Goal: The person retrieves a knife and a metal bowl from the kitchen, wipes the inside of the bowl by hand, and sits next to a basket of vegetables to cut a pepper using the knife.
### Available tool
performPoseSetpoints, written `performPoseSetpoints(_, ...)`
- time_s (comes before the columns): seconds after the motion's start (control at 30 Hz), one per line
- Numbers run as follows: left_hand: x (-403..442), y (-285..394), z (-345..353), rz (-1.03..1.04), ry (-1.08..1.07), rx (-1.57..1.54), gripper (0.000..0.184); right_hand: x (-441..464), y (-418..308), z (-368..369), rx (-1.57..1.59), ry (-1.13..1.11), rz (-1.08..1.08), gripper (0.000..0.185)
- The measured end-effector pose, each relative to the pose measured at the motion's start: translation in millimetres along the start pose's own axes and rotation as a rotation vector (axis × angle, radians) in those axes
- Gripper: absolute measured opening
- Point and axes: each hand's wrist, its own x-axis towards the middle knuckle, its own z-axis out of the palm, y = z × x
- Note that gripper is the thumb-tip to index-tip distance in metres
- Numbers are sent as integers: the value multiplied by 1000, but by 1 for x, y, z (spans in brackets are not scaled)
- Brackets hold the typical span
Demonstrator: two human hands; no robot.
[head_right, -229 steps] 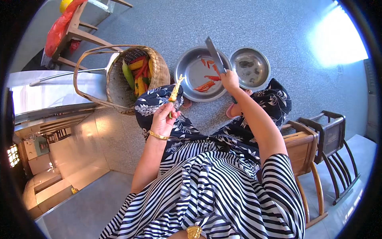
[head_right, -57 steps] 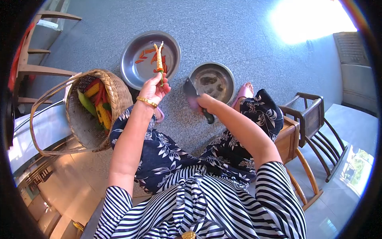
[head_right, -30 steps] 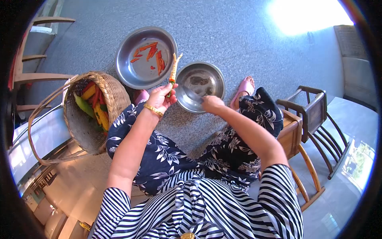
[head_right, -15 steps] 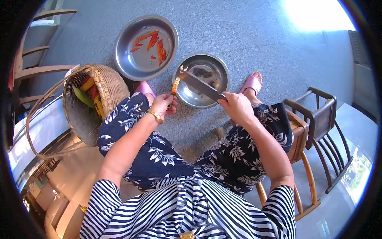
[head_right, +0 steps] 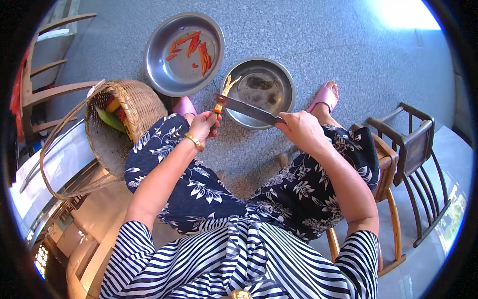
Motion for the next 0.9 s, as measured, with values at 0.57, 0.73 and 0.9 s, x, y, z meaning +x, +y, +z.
performPoseSetpoints(0.57, 9, -7, 13, 0, -112, 33, 22, -2, 15, 0, 15, -162, 74, 24)
performPoseSetpoints(0.73, 10, -6, 15, 108, -119, 82, 23, -1, 20, -13, 120, -190, 64, 32)
performPoseSetpoints(0.9, 11, -13, 13, 59, -170, -6, 22, 3, 16, -22, 86, -381, 182, 33)
